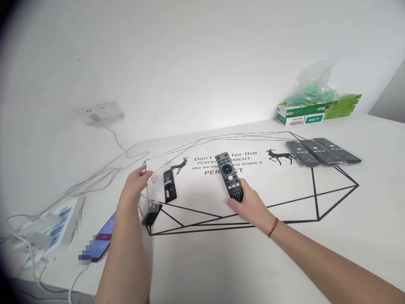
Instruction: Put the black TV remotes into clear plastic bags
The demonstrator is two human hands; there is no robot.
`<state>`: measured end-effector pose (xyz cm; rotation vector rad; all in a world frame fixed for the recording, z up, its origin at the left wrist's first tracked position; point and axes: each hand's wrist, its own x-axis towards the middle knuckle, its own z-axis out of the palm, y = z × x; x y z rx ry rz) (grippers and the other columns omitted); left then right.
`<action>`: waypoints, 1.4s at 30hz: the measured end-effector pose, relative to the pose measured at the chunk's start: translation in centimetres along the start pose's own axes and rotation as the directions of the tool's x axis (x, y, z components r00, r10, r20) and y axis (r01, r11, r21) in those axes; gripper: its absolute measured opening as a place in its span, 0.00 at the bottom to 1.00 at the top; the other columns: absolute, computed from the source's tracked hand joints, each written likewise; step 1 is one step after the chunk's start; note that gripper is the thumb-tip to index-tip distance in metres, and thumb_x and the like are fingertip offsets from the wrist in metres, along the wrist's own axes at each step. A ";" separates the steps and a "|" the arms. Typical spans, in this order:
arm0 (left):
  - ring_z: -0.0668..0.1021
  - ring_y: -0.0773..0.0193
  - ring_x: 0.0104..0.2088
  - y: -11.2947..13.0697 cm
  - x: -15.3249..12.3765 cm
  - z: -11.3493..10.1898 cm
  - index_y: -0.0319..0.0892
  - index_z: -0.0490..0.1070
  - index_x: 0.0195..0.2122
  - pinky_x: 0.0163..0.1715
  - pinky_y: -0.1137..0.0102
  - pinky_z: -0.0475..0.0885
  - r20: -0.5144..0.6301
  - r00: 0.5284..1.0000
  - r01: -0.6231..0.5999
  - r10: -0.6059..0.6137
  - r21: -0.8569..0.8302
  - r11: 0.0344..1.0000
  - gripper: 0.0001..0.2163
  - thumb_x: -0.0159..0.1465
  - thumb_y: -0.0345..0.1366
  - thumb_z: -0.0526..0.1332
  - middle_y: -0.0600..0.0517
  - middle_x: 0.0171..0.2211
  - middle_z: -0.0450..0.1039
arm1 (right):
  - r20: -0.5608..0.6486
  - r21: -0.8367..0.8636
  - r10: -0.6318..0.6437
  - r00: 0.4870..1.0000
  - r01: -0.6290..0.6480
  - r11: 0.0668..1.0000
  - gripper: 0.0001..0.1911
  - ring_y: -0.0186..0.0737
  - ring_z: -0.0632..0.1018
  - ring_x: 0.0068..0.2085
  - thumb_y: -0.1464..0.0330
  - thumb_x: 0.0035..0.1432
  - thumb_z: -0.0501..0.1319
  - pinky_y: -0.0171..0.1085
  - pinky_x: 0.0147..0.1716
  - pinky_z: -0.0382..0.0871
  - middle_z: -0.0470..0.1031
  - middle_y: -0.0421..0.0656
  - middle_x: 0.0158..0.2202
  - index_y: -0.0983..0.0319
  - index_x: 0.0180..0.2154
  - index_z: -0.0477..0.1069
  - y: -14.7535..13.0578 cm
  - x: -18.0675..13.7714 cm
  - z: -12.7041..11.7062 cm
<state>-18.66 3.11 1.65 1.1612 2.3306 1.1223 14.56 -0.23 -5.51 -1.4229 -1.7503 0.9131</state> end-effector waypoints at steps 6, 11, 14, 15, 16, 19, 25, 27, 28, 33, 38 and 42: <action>0.75 0.73 0.30 2.3 -1.3 0.9 0.43 0.71 0.42 0.32 0.77 0.71 0.061 0.998 0.046 -0.008 -0.656 0.753 0.10 0.59 0.34 0.60 0.52 0.36 0.72 | 0.027 -0.017 -0.007 1.000 0.007 1.000 0.13 0.39 0.68 0.28 0.66 0.48 0.56 0.36 0.27 0.61 0.65 0.36 0.27 0.58 0.38 0.59 0.0 -0.1 0.3; 0.80 0.65 0.32 4.0 -2.7 2.8 0.44 0.62 0.39 0.33 0.70 0.75 0.180 0.984 0.140 0.011 -0.803 0.579 0.03 0.64 0.32 0.55 0.48 0.36 0.76 | 0.049 -0.015 -0.021 0.999 0.021 1.000 0.13 0.39 0.67 0.27 0.67 0.48 0.56 0.36 0.27 0.59 0.64 0.35 0.26 0.57 0.38 0.59 0.0 -0.2 0.3; 0.81 0.64 0.33 4.8 -3.5 3.8 0.43 0.61 0.35 0.35 0.68 0.76 0.228 0.974 0.195 0.014 -0.864 0.464 0.02 0.66 0.30 0.54 0.47 0.37 0.77 | 0.060 -0.005 -0.028 0.998 0.029 1.000 0.13 0.38 0.66 0.27 0.67 0.48 0.56 0.35 0.26 0.59 0.63 0.35 0.26 0.57 0.38 0.58 0.0 -0.3 0.2; 0.81 0.64 0.33 5.0 -3.7 4.2 0.42 0.60 0.34 0.36 0.68 0.76 0.243 0.970 0.216 0.010 -0.880 0.423 0.03 0.65 0.29 0.54 0.47 0.37 0.77 | 0.065 -0.004 -0.026 0.998 0.026 1.000 0.13 0.38 0.66 0.27 0.68 0.47 0.56 0.35 0.26 0.58 0.63 0.35 0.26 0.57 0.38 0.58 -0.1 -0.3 0.2; 0.81 0.65 0.33 5.1 -3.9 4.5 0.42 0.60 0.33 0.37 0.69 0.76 0.258 0.966 0.237 0.004 -0.893 0.383 0.04 0.65 0.27 0.54 0.48 0.36 0.77 | 0.071 -0.002 -0.021 0.997 0.021 1.000 0.13 0.37 0.66 0.26 0.68 0.47 0.56 0.35 0.26 0.58 0.63 0.35 0.26 0.57 0.38 0.58 -0.1 -0.3 0.2; 0.81 0.68 0.33 5.6 -4.6 5.6 0.42 0.60 0.34 0.39 0.70 0.76 0.292 0.956 0.284 -0.013 -0.917 0.281 0.07 0.63 0.23 0.57 0.50 0.35 0.77 | 0.075 0.004 -0.013 0.997 0.013 1.000 0.14 0.37 0.65 0.25 0.69 0.47 0.56 0.34 0.25 0.57 0.62 0.34 0.25 0.57 0.38 0.58 -0.2 -0.2 0.2; 0.80 0.70 0.31 6.3 -5.5 6.8 0.39 0.65 0.33 0.34 0.76 0.77 0.310 0.948 0.318 -0.070 -0.928 0.195 0.06 0.61 0.22 0.59 0.52 0.32 0.76 | 0.066 0.018 -0.031 0.997 0.030 0.999 0.15 0.37 0.65 0.26 0.69 0.46 0.56 0.34 0.25 0.57 0.62 0.34 0.25 0.57 0.38 0.58 -0.2 -0.2 0.3; 0.80 0.71 0.30 6.2 -5.4 6.9 0.38 0.66 0.33 0.35 0.76 0.77 0.298 0.949 0.312 -0.104 -0.936 0.162 0.05 0.62 0.22 0.59 0.53 0.30 0.76 | 0.066 -0.004 -0.026 0.997 0.026 1.000 0.14 0.36 0.65 0.26 0.70 0.46 0.56 0.34 0.25 0.57 0.61 0.34 0.25 0.57 0.37 0.58 -0.3 -0.3 0.2; 0.80 0.71 0.30 6.2 -5.3 6.9 0.38 0.66 0.33 0.36 0.76 0.77 0.291 0.949 0.306 -0.118 -0.941 0.142 0.05 0.62 0.23 0.58 0.53 0.30 0.75 | 0.069 -0.016 -0.024 0.997 0.026 1.000 0.13 0.36 0.65 0.25 0.70 0.46 0.56 0.34 0.25 0.57 0.61 0.34 0.24 0.57 0.37 0.58 -0.3 -0.4 0.2; 0.80 0.71 0.32 5.7 -4.6 6.7 0.39 0.66 0.34 0.40 0.76 0.76 0.267 0.950 0.279 -0.159 -0.959 0.051 0.04 0.62 0.23 0.59 0.53 0.29 0.75 | 0.085 -0.046 -0.045 0.995 0.049 0.998 0.13 0.36 0.65 0.25 0.70 0.46 0.55 0.33 0.24 0.56 0.62 0.34 0.24 0.57 0.37 0.58 -0.4 -0.6 0.2; 0.81 0.72 0.33 5.6 -4.5 6.6 0.42 0.66 0.37 0.40 0.76 0.77 0.288 0.944 0.294 -0.163 -0.956 0.017 0.06 0.63 0.23 0.57 0.53 0.30 0.75 | 0.126 -0.051 -0.050 0.991 0.056 0.997 0.14 0.36 0.66 0.25 0.71 0.45 0.55 0.33 0.23 0.57 0.63 0.34 0.25 0.57 0.38 0.59 -0.7 -0.7 0.1; 0.81 0.70 0.34 5.9 -4.9 6.8 0.42 0.64 0.41 0.42 0.74 0.77 0.308 0.938 0.314 -0.159 -0.950 0.010 0.09 0.63 0.23 0.57 0.52 0.32 0.75 | 0.156 -0.032 -0.069 0.985 0.075 0.997 0.15 0.34 0.64 0.23 0.72 0.45 0.55 0.32 0.22 0.56 0.61 0.33 0.24 0.57 0.38 0.59 -0.9 -0.7 0.0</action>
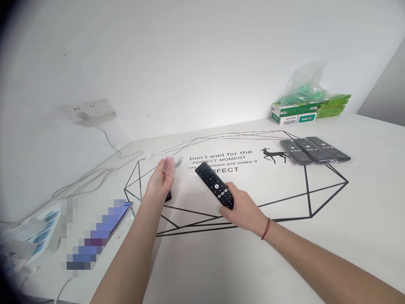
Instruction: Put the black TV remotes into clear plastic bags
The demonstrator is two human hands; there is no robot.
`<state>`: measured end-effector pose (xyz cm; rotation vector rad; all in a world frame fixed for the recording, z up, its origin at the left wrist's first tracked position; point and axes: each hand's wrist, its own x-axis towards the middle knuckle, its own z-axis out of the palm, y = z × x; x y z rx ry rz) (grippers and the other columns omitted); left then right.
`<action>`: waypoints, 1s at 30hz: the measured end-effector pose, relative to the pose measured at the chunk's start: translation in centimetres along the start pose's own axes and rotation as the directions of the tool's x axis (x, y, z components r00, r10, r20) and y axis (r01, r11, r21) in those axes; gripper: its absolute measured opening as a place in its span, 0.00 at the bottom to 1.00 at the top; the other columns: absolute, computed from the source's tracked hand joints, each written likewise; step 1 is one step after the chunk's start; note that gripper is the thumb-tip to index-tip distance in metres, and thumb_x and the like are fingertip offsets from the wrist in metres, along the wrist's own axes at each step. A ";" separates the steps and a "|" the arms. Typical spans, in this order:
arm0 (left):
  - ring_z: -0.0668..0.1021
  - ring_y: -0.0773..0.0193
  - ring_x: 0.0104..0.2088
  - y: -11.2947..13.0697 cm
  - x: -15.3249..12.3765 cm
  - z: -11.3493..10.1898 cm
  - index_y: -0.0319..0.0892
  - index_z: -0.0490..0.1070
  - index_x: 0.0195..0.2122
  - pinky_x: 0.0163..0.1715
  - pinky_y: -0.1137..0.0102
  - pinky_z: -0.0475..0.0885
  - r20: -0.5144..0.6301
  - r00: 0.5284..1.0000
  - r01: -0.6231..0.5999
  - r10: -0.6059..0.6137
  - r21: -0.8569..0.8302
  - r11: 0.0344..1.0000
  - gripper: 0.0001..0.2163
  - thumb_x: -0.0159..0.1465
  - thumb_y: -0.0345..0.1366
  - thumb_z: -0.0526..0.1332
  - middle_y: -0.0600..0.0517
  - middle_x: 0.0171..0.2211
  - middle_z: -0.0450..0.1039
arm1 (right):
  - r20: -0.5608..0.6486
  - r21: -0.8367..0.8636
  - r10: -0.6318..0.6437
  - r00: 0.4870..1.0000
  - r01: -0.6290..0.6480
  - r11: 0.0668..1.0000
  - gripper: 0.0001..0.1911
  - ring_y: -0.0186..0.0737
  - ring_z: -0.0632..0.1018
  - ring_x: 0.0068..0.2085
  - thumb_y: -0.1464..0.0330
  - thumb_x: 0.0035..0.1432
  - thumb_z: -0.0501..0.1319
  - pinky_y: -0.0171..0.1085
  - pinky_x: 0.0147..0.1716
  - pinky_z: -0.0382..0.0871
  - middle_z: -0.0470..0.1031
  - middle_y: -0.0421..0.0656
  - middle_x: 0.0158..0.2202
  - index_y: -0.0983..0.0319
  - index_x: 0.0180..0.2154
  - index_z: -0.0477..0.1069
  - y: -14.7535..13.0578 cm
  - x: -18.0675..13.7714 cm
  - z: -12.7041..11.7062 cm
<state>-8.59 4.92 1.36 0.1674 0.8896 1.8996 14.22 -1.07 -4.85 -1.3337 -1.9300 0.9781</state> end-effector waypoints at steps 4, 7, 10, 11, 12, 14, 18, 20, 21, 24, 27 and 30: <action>0.81 0.69 0.37 -0.4 -0.1 0.0 0.43 0.63 0.45 0.45 0.70 0.76 -0.003 1.000 -0.011 0.011 -0.007 1.000 0.11 0.63 0.24 0.57 0.51 0.37 0.76 | 0.036 0.020 -0.012 0.999 0.012 1.000 0.16 0.33 0.64 0.22 0.72 0.45 0.55 0.32 0.20 0.56 0.60 0.33 0.23 0.57 0.39 0.59 -0.1 -0.2 0.0; 0.81 0.70 0.36 -0.6 0.0 0.0 0.44 0.62 0.44 0.45 0.70 0.76 0.007 1.000 -0.027 0.027 -0.020 0.999 0.11 0.63 0.23 0.57 0.51 0.36 0.76 | 0.044 0.022 -0.028 0.999 0.027 0.999 0.15 0.34 0.64 0.23 0.73 0.45 0.55 0.32 0.21 0.56 0.61 0.33 0.23 0.57 0.39 0.59 -0.1 -0.3 0.0; 0.81 0.70 0.36 -0.8 0.2 -0.1 0.44 0.62 0.42 0.45 0.70 0.76 0.012 0.999 -0.038 0.038 -0.023 0.999 0.11 0.63 0.22 0.57 0.52 0.34 0.75 | 0.056 0.015 -0.068 0.996 0.067 0.998 0.16 0.35 0.65 0.24 0.73 0.46 0.55 0.33 0.23 0.57 0.62 0.34 0.24 0.58 0.39 0.59 -0.1 -0.5 0.1; 0.81 0.70 0.36 -0.9 0.1 0.0 0.44 0.61 0.42 0.45 0.70 0.76 0.009 0.999 -0.038 0.038 -0.019 0.999 0.10 0.63 0.22 0.57 0.52 0.35 0.75 | 0.061 0.012 -0.076 0.995 0.076 0.997 0.16 0.35 0.65 0.24 0.73 0.46 0.55 0.33 0.23 0.58 0.62 0.34 0.24 0.58 0.40 0.59 -0.1 -0.5 0.1; 0.81 0.70 0.37 -1.0 0.1 0.0 0.44 0.61 0.42 0.45 0.70 0.76 0.007 0.999 -0.038 0.038 -0.014 0.999 0.10 0.63 0.22 0.56 0.52 0.35 0.75 | 0.065 0.008 -0.079 0.995 0.079 0.997 0.17 0.35 0.65 0.24 0.74 0.46 0.55 0.34 0.23 0.58 0.62 0.34 0.24 0.58 0.40 0.59 -0.2 -0.5 0.1; 0.80 0.70 0.39 -1.2 -0.1 0.1 0.45 0.60 0.42 0.45 0.70 0.76 0.014 0.999 -0.044 0.044 -0.010 0.999 0.11 0.63 0.23 0.57 0.52 0.37 0.75 | 0.073 0.003 -0.074 0.995 0.074 0.997 0.18 0.35 0.66 0.24 0.74 0.46 0.55 0.34 0.23 0.58 0.62 0.34 0.24 0.58 0.41 0.59 -0.2 -0.6 0.2; 0.80 0.69 0.41 -1.8 -0.6 0.4 0.45 0.60 0.42 0.46 0.71 0.75 0.056 0.997 -0.057 0.059 -0.028 0.998 0.11 0.63 0.24 0.57 0.52 0.39 0.75 | 0.080 -0.017 -0.070 0.994 0.071 0.997 0.18 0.35 0.65 0.24 0.74 0.45 0.55 0.34 0.23 0.57 0.62 0.34 0.24 0.58 0.42 0.59 -0.4 -0.5 0.1; 0.80 0.69 0.42 -2.0 -0.9 0.5 0.45 0.60 0.43 0.47 0.71 0.75 0.087 0.994 -0.056 0.060 -0.043 0.997 0.11 0.63 0.24 0.57 0.51 0.40 0.75 | 0.081 -0.020 -0.073 0.994 0.075 0.997 0.18 0.35 0.66 0.24 0.74 0.45 0.55 0.34 0.23 0.58 0.63 0.34 0.25 0.58 0.41 0.59 -0.5 -0.4 0.1; 0.80 0.68 0.43 -2.0 -1.1 0.5 0.45 0.60 0.43 0.47 0.70 0.75 0.105 0.993 -0.056 0.061 -0.050 0.997 0.11 0.63 0.24 0.58 0.51 0.40 0.75 | 0.080 -0.019 -0.076 0.994 0.078 0.997 0.18 0.35 0.66 0.24 0.74 0.45 0.55 0.34 0.24 0.58 0.63 0.35 0.25 0.58 0.41 0.59 -0.5 -0.4 0.1; 0.80 0.68 0.42 -1.9 -1.3 0.5 0.44 0.60 0.44 0.46 0.71 0.75 0.130 0.989 -0.058 0.067 -0.066 0.996 0.12 0.63 0.23 0.58 0.51 0.39 0.75 | 0.064 -0.001 -0.075 0.995 0.075 0.997 0.18 0.35 0.66 0.24 0.74 0.45 0.55 0.33 0.24 0.58 0.63 0.34 0.25 0.58 0.41 0.60 -0.5 -0.4 0.1; 0.80 0.69 0.41 -1.4 -1.0 0.5 0.43 0.60 0.45 0.45 0.72 0.75 0.098 0.991 -0.078 0.087 -0.098 0.992 0.12 0.63 0.23 0.57 0.51 0.38 0.75 | 0.034 0.034 -0.053 0.998 0.052 0.998 0.17 0.35 0.65 0.23 0.74 0.44 0.54 0.33 0.23 0.56 0.62 0.34 0.24 0.58 0.40 0.59 -0.5 -0.5 0.1; 0.80 0.71 0.41 -0.8 -0.5 0.4 0.44 0.60 0.47 0.44 0.74 0.75 0.056 0.993 -0.101 0.107 -0.111 0.989 0.13 0.64 0.23 0.57 0.52 0.37 0.76 | 0.016 0.055 -0.046 0.999 0.046 0.997 0.17 0.34 0.64 0.23 0.73 0.44 0.54 0.33 0.22 0.56 0.61 0.33 0.23 0.57 0.39 0.59 -0.5 -0.5 0.1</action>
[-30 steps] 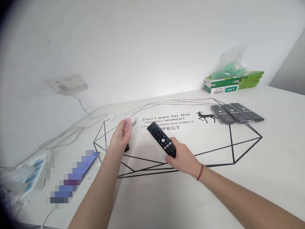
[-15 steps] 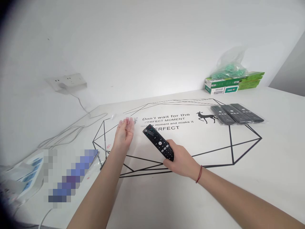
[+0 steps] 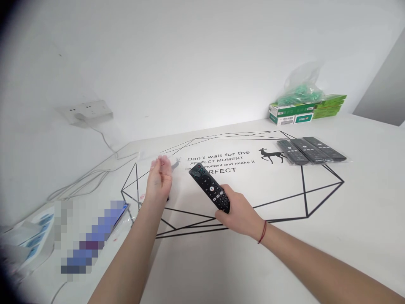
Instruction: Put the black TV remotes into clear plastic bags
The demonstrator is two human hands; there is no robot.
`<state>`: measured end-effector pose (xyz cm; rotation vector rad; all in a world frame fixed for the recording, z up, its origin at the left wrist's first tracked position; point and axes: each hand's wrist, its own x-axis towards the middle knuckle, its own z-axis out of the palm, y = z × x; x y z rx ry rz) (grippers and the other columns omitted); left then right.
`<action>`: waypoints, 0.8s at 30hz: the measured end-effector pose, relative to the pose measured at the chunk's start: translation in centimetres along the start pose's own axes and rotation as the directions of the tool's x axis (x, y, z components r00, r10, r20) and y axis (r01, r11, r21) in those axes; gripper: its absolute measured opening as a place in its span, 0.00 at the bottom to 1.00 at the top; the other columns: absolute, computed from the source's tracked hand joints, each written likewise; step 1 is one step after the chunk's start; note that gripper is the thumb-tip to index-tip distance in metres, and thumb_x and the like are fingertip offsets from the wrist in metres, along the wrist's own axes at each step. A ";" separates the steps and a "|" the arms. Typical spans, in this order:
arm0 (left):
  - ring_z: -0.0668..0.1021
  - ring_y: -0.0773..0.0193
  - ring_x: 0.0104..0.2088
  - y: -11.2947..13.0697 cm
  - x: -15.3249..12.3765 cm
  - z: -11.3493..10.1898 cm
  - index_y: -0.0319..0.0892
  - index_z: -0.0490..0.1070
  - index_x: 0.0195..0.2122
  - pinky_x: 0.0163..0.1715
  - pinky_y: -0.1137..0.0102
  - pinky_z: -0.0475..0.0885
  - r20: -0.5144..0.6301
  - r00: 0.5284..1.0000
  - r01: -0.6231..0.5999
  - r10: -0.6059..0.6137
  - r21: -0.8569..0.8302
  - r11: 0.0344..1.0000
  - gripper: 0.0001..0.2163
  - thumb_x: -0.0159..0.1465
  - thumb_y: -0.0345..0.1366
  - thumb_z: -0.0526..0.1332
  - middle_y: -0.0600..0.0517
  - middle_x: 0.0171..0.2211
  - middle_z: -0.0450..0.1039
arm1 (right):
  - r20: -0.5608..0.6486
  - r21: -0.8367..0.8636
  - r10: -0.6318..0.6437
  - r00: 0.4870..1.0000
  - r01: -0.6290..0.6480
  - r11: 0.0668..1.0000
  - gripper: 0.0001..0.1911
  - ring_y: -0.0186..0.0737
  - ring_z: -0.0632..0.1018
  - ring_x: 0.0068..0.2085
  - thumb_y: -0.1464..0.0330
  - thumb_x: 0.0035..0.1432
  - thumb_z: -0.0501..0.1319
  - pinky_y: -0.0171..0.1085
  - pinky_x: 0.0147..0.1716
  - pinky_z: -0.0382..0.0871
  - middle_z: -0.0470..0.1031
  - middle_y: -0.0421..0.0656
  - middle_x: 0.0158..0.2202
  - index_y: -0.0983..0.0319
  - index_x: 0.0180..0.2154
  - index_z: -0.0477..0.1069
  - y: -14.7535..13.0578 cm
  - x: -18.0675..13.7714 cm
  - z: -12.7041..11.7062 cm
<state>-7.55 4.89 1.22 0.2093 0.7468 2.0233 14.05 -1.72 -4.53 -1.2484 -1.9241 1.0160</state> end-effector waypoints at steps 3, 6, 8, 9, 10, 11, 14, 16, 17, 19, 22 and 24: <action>0.80 0.72 0.40 0.2 0.3 -0.1 0.44 0.60 0.48 0.43 0.76 0.75 -0.010 1.000 -0.010 0.010 0.004 1.000 0.15 0.63 0.23 0.57 0.53 0.36 0.76 | -0.003 0.001 -0.010 1.000 0.010 1.000 0.17 0.35 0.64 0.23 0.73 0.44 0.54 0.33 0.23 0.56 0.61 0.33 0.23 0.57 0.39 0.59 0.0 0.0 0.0; 0.80 0.71 0.40 0.0 0.3 -0.1 0.45 0.61 0.49 0.43 0.76 0.75 0.005 1.000 -0.012 0.011 0.008 1.000 0.15 0.63 0.23 0.57 0.53 0.37 0.76 | -0.012 0.000 -0.021 1.000 0.021 1.000 0.18 0.35 0.64 0.23 0.73 0.44 0.54 0.33 0.23 0.56 0.61 0.33 0.23 0.57 0.40 0.59 0.1 0.0 0.1; 0.80 0.71 0.41 -0.2 0.1 -0.1 0.46 0.61 0.49 0.43 0.75 0.75 0.011 1.000 -0.011 0.010 0.017 1.000 0.16 0.63 0.23 0.58 0.52 0.38 0.76 | -0.018 0.002 -0.018 1.000 0.018 1.000 0.18 0.35 0.64 0.23 0.73 0.44 0.55 0.33 0.22 0.56 0.61 0.34 0.23 0.57 0.41 0.59 0.2 0.0 0.1; 0.80 0.71 0.41 -0.3 0.0 -0.1 0.45 0.61 0.48 0.43 0.75 0.75 0.013 1.000 -0.010 0.010 0.023 1.000 0.15 0.63 0.23 0.58 0.52 0.39 0.76 | -0.019 0.002 -0.015 1.000 0.015 1.000 0.18 0.35 0.64 0.23 0.73 0.44 0.55 0.33 0.22 0.56 0.61 0.33 0.23 0.57 0.41 0.59 0.2 0.0 0.1; 0.80 0.70 0.41 -0.4 0.0 0.0 0.45 0.61 0.48 0.43 0.75 0.75 0.015 1.000 -0.009 0.008 0.031 0.999 0.15 0.63 0.23 0.58 0.52 0.39 0.76 | -0.019 0.000 -0.012 1.000 0.012 1.000 0.18 0.35 0.64 0.23 0.73 0.44 0.55 0.33 0.22 0.56 0.61 0.33 0.23 0.57 0.41 0.60 0.2 0.0 0.1; 0.80 0.70 0.42 -0.5 -0.1 0.0 0.46 0.62 0.47 0.43 0.75 0.75 0.019 1.000 -0.005 0.004 0.038 0.999 0.14 0.63 0.23 0.58 0.52 0.39 0.76 | -0.018 -0.003 -0.012 1.000 0.012 1.000 0.18 0.35 0.64 0.23 0.73 0.44 0.55 0.33 0.22 0.56 0.61 0.33 0.23 0.57 0.41 0.60 0.2 0.0 0.1; 0.79 0.71 0.42 -0.6 -0.4 0.1 0.46 0.62 0.45 0.44 0.75 0.75 0.031 0.999 0.012 -0.013 0.054 0.998 0.12 0.63 0.24 0.58 0.53 0.39 0.76 | -0.008 -0.025 -0.030 1.000 0.030 0.999 0.19 0.35 0.64 0.23 0.74 0.44 0.54 0.33 0.23 0.57 0.61 0.33 0.23 0.57 0.41 0.60 0.2 0.0 0.1; 0.79 0.70 0.42 -0.8 -0.7 0.2 0.45 0.63 0.43 0.45 0.74 0.75 0.045 0.999 0.023 -0.026 0.056 0.998 0.11 0.63 0.24 0.59 0.52 0.39 0.76 | -0.002 -0.046 -0.052 0.999 0.052 0.998 0.20 0.35 0.66 0.24 0.74 0.44 0.54 0.34 0.24 0.58 0.63 0.34 0.24 0.58 0.43 0.61 0.0 0.0 0.0; 0.79 0.70 0.42 -0.9 -0.8 0.2 0.44 0.63 0.42 0.45 0.74 0.75 0.052 0.998 0.029 -0.032 0.058 0.998 0.11 0.63 0.24 0.59 0.52 0.39 0.76 | 0.001 -0.055 -0.064 0.998 0.064 0.996 0.21 0.35 0.66 0.25 0.74 0.44 0.55 0.34 0.24 0.59 0.65 0.35 0.25 0.58 0.44 0.61 -0.1 0.0 0.0; 0.79 0.69 0.42 -1.2 -1.1 0.3 0.44 0.63 0.41 0.46 0.73 0.75 0.066 0.997 0.040 -0.045 0.069 0.997 0.09 0.63 0.24 0.59 0.51 0.39 0.76 | 0.002 -0.064 -0.080 0.997 0.080 0.995 0.22 0.36 0.68 0.26 0.75 0.44 0.55 0.35 0.26 0.60 0.67 0.36 0.27 0.58 0.45 0.62 -0.2 0.0 0.0; 0.79 0.67 0.44 -2.0 -1.6 0.3 0.43 0.65 0.40 0.47 0.70 0.74 0.105 0.991 0.075 -0.087 0.119 0.990 0.08 0.63 0.26 0.59 0.51 0.43 0.75 | -0.018 -0.035 -0.065 0.998 0.065 0.997 0.24 0.36 0.69 0.26 0.75 0.45 0.56 0.35 0.27 0.61 0.68 0.36 0.28 0.58 0.46 0.60 -0.2 0.1 0.1; 0.78 0.65 0.46 -2.7 -2.1 0.2 0.43 0.67 0.42 0.48 0.68 0.74 0.157 0.977 0.117 -0.148 0.186 0.975 0.08 0.62 0.28 0.60 0.50 0.47 0.74 | -0.044 0.023 -0.021 0.999 0.022 0.999 0.25 0.34 0.67 0.24 0.74 0.45 0.56 0.34 0.24 0.60 0.67 0.35 0.28 0.57 0.47 0.57 -0.1 0.2 0.1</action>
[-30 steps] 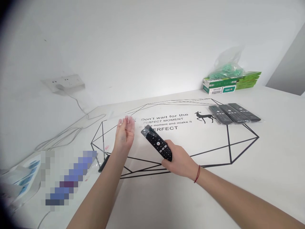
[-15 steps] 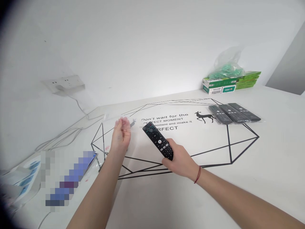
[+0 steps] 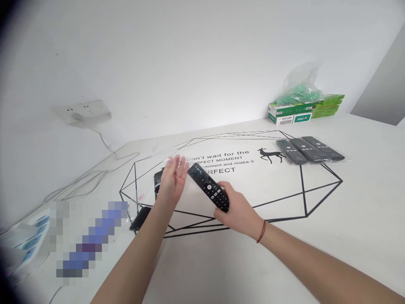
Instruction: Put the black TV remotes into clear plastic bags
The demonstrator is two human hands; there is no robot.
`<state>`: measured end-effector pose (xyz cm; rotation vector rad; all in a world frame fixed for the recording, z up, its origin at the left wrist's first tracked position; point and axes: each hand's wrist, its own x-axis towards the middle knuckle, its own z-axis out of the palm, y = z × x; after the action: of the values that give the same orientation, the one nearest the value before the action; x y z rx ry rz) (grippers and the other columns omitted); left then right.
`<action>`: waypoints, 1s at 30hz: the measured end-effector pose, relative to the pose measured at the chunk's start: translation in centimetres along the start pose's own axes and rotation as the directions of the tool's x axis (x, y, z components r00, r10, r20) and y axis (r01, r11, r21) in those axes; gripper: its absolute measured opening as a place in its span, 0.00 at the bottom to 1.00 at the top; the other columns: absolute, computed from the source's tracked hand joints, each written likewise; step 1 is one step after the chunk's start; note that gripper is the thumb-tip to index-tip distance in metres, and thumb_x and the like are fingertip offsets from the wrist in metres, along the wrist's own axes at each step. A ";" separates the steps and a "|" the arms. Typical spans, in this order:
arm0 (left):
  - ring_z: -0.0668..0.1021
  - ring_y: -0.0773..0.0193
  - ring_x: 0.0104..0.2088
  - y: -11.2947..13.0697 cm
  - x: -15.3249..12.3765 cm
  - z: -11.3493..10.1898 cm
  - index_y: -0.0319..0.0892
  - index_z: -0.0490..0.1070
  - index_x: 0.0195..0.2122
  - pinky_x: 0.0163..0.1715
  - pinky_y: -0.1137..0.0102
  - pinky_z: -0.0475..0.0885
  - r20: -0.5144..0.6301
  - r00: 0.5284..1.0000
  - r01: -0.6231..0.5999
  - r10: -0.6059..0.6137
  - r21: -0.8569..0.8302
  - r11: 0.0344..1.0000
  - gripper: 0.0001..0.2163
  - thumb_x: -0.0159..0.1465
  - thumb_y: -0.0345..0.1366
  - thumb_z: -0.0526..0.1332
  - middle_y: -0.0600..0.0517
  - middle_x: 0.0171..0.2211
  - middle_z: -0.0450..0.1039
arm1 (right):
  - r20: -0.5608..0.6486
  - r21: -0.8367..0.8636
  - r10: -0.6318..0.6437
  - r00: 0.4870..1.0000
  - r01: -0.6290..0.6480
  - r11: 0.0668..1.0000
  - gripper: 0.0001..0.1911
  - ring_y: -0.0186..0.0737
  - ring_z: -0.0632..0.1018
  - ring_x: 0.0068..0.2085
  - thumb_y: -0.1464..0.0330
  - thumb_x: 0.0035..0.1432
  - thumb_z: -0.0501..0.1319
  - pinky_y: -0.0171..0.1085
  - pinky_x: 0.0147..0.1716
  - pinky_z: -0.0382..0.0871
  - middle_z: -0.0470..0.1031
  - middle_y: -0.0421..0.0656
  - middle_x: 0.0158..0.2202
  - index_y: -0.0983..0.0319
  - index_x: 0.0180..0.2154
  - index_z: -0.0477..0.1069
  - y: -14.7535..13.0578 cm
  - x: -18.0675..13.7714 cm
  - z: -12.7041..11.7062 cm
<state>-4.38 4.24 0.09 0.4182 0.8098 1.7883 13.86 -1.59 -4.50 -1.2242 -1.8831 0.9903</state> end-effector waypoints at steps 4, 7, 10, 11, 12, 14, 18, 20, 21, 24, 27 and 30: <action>0.78 0.64 0.46 -1.7 -1.1 0.2 0.43 0.71 0.42 0.44 0.69 0.75 0.111 0.981 0.140 -0.158 0.153 0.978 0.07 0.62 0.33 0.61 0.48 0.51 0.72 | -0.035 0.143 0.057 0.998 -0.051 0.988 0.23 0.32 0.65 0.23 0.70 0.47 0.59 0.32 0.21 0.58 0.66 0.34 0.28 0.56 0.45 0.53 0.4 0.2 0.0; 0.79 0.63 0.40 -2.4 -2.0 0.2 0.44 0.71 0.44 0.38 0.69 0.76 0.199 0.946 0.203 -0.254 0.246 0.948 0.11 0.62 0.39 0.62 0.48 0.47 0.74 | -0.026 0.208 0.039 0.999 -0.033 0.978 0.23 0.33 0.66 0.24 0.68 0.48 0.60 0.33 0.23 0.60 0.66 0.34 0.28 0.56 0.45 0.53 0.5 0.4 0.0; 0.79 0.64 0.38 -2.5 -2.3 0.1 0.44 0.67 0.49 0.36 0.71 0.76 0.238 0.926 0.214 -0.294 0.309 0.927 0.16 0.60 0.36 0.64 0.48 0.43 0.75 | -0.007 0.208 0.016 1.000 -0.014 0.978 0.23 0.33 0.66 0.24 0.68 0.49 0.61 0.33 0.24 0.59 0.66 0.33 0.27 0.56 0.46 0.54 0.4 0.4 -0.2; 0.79 0.64 0.37 -2.4 -2.3 0.1 0.45 0.65 0.51 0.37 0.71 0.76 0.229 0.931 0.207 -0.285 0.314 0.927 0.19 0.59 0.33 0.64 0.48 0.41 0.75 | 0.005 0.205 0.008 1.000 -0.009 0.979 0.22 0.33 0.65 0.24 0.68 0.50 0.61 0.33 0.24 0.59 0.66 0.33 0.27 0.56 0.46 0.55 0.4 0.4 -0.3; 0.79 0.64 0.37 -2.3 -2.2 0.0 0.46 0.61 0.54 0.38 0.70 0.76 0.217 0.939 0.193 -0.267 0.309 0.931 0.22 0.59 0.31 0.64 0.48 0.41 0.76 | 0.014 0.202 0.001 1.000 -0.004 0.979 0.22 0.33 0.65 0.24 0.68 0.50 0.61 0.33 0.23 0.59 0.66 0.33 0.27 0.56 0.46 0.56 0.4 0.4 -0.3; 0.80 0.64 0.38 -2.0 -1.7 -0.1 0.48 0.53 0.60 0.40 0.68 0.76 0.198 0.958 0.151 -0.209 0.271 0.951 0.30 0.58 0.27 0.63 0.49 0.40 0.76 | 0.019 0.188 -0.006 1.000 0.003 0.982 0.22 0.33 0.65 0.24 0.68 0.51 0.60 0.33 0.24 0.58 0.65 0.33 0.26 0.56 0.47 0.57 0.4 0.4 -0.4; 0.80 0.64 0.39 -1.5 -1.0 -0.2 0.49 0.44 0.63 0.43 0.68 0.75 0.168 0.976 0.103 -0.140 0.208 0.973 0.38 0.56 0.23 0.63 0.50 0.40 0.76 | 0.001 0.145 -0.012 1.000 0.012 0.989 0.22 0.34 0.66 0.26 0.69 0.50 0.61 0.33 0.25 0.59 0.67 0.34 0.28 0.57 0.48 0.59 0.5 0.4 -0.4; 0.80 0.64 0.38 -1.5 -1.0 -0.2 0.49 0.44 0.63 0.42 0.68 0.75 0.160 0.975 0.115 -0.154 0.228 0.967 0.38 0.57 0.23 0.63 0.50 0.39 0.77 | 0.001 0.151 -0.014 1.000 0.014 0.988 0.22 0.33 0.66 0.26 0.69 0.50 0.61 0.33 0.25 0.59 0.68 0.34 0.28 0.57 0.48 0.60 0.5 0.5 -0.4; 0.80 0.64 0.38 -1.5 -1.1 -0.2 0.49 0.45 0.63 0.42 0.68 0.75 0.162 0.971 0.130 -0.174 0.248 0.960 0.37 0.57 0.24 0.63 0.49 0.39 0.77 | 0.000 0.160 -0.014 1.000 0.014 0.987 0.22 0.33 0.66 0.25 0.69 0.51 0.61 0.33 0.25 0.59 0.68 0.34 0.27 0.56 0.48 0.60 0.6 0.5 -0.4; 0.79 0.66 0.36 -1.6 -1.4 -0.2 0.43 0.60 0.56 0.40 0.70 0.74 0.193 0.944 0.191 -0.268 0.345 0.919 0.25 0.58 0.29 0.64 0.48 0.38 0.77 | -0.025 0.175 -0.008 1.000 0.013 0.984 0.22 0.33 0.66 0.25 0.68 0.51 0.61 0.33 0.25 0.60 0.67 0.34 0.27 0.56 0.49 0.60 0.7 0.6 -0.3; 0.78 0.66 0.35 -1.8 -1.8 -0.2 0.37 0.71 0.41 0.40 0.70 0.73 0.243 0.894 0.236 -0.377 0.459 0.857 0.11 0.58 0.34 0.65 0.46 0.38 0.76 | -0.062 0.189 0.012 0.998 0.000 0.982 0.23 0.34 0.67 0.26 0.67 0.52 0.62 0.34 0.26 0.61 0.67 0.35 0.27 0.56 0.49 0.60 0.9 0.7 -0.3; 0.78 0.66 0.35 -1.8 -1.7 -0.3 0.36 0.73 0.36 0.41 0.69 0.72 0.235 0.892 0.241 -0.386 0.474 0.847 0.08 0.59 0.35 0.64 0.47 0.36 0.77 | -0.010 0.298 0.000 1.000 0.003 0.955 0.26 0.35 0.67 0.28 0.68 0.52 0.63 0.35 0.28 0.62 0.67 0.37 0.29 0.56 0.51 0.58 0.9 0.6 -0.5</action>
<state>-2.74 2.90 -1.17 0.7993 0.9780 1.1782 14.49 -0.67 -4.92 -1.0458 -1.6528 1.2143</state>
